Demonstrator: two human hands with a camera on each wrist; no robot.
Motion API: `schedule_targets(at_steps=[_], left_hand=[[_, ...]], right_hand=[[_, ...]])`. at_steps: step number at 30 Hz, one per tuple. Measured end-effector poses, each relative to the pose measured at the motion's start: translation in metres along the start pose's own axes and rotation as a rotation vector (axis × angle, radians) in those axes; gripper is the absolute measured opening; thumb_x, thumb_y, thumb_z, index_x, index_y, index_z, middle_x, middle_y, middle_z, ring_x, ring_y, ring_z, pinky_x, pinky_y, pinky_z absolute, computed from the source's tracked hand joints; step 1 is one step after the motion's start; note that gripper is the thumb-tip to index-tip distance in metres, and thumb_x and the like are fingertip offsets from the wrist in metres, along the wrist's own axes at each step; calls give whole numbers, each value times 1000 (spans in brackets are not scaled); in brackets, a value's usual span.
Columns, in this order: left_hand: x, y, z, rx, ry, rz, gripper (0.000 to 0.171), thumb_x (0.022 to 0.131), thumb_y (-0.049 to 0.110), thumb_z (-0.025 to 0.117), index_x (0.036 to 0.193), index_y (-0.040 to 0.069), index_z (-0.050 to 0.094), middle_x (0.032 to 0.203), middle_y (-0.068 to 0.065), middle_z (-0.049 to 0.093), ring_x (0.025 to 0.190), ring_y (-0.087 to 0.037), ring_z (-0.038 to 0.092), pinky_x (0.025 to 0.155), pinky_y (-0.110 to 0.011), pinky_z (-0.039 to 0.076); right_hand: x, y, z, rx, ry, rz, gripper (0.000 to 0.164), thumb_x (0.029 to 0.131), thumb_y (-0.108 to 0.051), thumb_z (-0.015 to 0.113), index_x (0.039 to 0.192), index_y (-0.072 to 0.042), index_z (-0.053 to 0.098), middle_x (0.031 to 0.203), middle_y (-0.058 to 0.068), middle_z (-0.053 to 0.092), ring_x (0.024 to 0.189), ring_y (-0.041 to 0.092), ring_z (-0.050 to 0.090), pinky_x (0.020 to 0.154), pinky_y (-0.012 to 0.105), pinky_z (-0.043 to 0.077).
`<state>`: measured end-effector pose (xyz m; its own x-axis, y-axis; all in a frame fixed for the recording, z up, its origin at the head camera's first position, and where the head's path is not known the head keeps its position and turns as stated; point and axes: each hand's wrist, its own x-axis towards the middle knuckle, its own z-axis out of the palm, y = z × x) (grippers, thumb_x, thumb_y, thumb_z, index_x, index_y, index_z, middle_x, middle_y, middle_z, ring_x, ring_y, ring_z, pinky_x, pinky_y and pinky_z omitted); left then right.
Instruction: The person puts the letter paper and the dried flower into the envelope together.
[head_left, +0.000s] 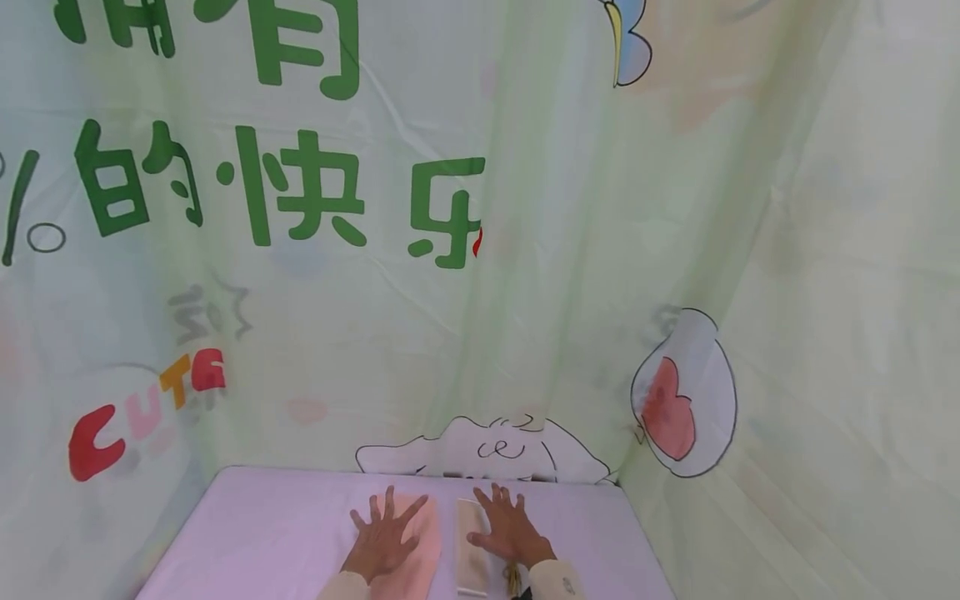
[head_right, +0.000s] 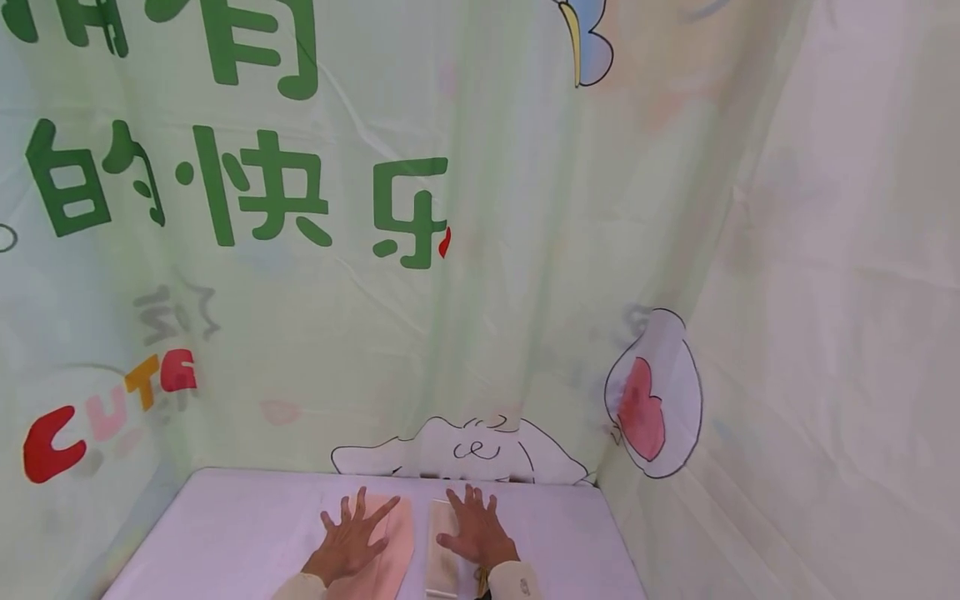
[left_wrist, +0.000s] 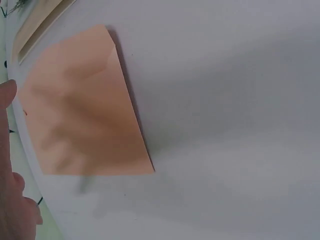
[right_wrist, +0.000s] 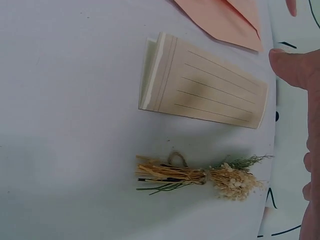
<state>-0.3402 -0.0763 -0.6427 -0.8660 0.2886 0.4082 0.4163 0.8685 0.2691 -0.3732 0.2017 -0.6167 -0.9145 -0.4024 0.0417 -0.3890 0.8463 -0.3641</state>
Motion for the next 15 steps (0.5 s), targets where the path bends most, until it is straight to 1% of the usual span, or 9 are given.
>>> schedule_targets(at_steps=[1, 2, 3, 5, 6, 9, 11, 13, 15], left_hand=[[-2, 0, 1, -1, 0, 1, 83, 93, 35, 79, 161, 55, 38, 147, -41, 55, 125, -71, 55, 89, -96, 39], [-3, -5, 11, 2, 5, 5, 89, 92, 33, 79, 163, 60, 32, 146, -41, 55, 124, -71, 56, 88, -97, 38], [-4, -6, 15, -11, -12, -4, 79, 93, 33, 78, 160, 52, 41, 148, -41, 54, 126, -71, 55, 90, -97, 38], [-6, -10, 27, -1, -32, -6, 83, 94, 33, 79, 162, 56, 37, 149, -40, 54, 126, -71, 55, 89, -97, 37], [-7, -10, 29, -3, -51, -18, 78, 95, 33, 78, 161, 53, 41, 150, -40, 53, 126, -71, 55, 90, -97, 37], [-10, -6, 26, -21, -96, -45, 67, 94, 33, 80, 155, 41, 53, 152, -40, 53, 128, -72, 54, 92, -97, 37], [-12, -4, 26, -18, -116, -60, 62, 94, 34, 81, 151, 36, 57, 152, -39, 53, 127, -72, 54, 91, -96, 39], [-13, -6, 32, -11, -137, -77, 60, 95, 33, 80, 151, 36, 58, 152, -39, 53, 127, -72, 54, 91, -96, 39], [-14, -11, 43, -15, -163, -94, 60, 95, 32, 79, 151, 36, 58, 154, -39, 51, 128, -73, 53, 92, -97, 37]], right_hand=[[-2, -2, 0, 3, 3, -2, 83, 97, -50, 71, 160, 0, 49, 162, 46, 40, 151, 66, 39, 120, 86, 23], [-3, -4, 0, 3, 8, -5, 82, 97, -48, 71, 159, 1, 50, 161, 46, 42, 150, 66, 41, 120, 86, 24], [-5, -7, -3, 2, 8, -3, 82, 96, -47, 72, 158, 2, 50, 160, 46, 43, 150, 65, 42, 120, 85, 24], [-11, -14, -7, -5, 16, 0, 79, 96, -44, 72, 157, 2, 52, 158, 45, 45, 148, 64, 44, 119, 84, 26], [-14, -19, -11, -2, 17, 2, 77, 96, -42, 73, 155, 2, 53, 157, 45, 47, 146, 63, 45, 119, 84, 27], [-23, -37, -28, 24, -2, 19, 74, 96, -38, 73, 154, 5, 53, 155, 45, 49, 145, 64, 45, 118, 84, 29], [-27, -45, -36, 50, -22, 33, 73, 96, -36, 73, 153, 6, 53, 155, 45, 49, 145, 65, 45, 118, 84, 29], [-27, -44, -34, 38, -36, 40, 74, 98, -38, 71, 155, 4, 52, 156, 44, 48, 147, 65, 44, 120, 83, 28], [-25, -36, -26, 23, -35, 32, 74, 99, -40, 71, 156, 3, 51, 158, 43, 48, 148, 63, 44, 120, 83, 29]])
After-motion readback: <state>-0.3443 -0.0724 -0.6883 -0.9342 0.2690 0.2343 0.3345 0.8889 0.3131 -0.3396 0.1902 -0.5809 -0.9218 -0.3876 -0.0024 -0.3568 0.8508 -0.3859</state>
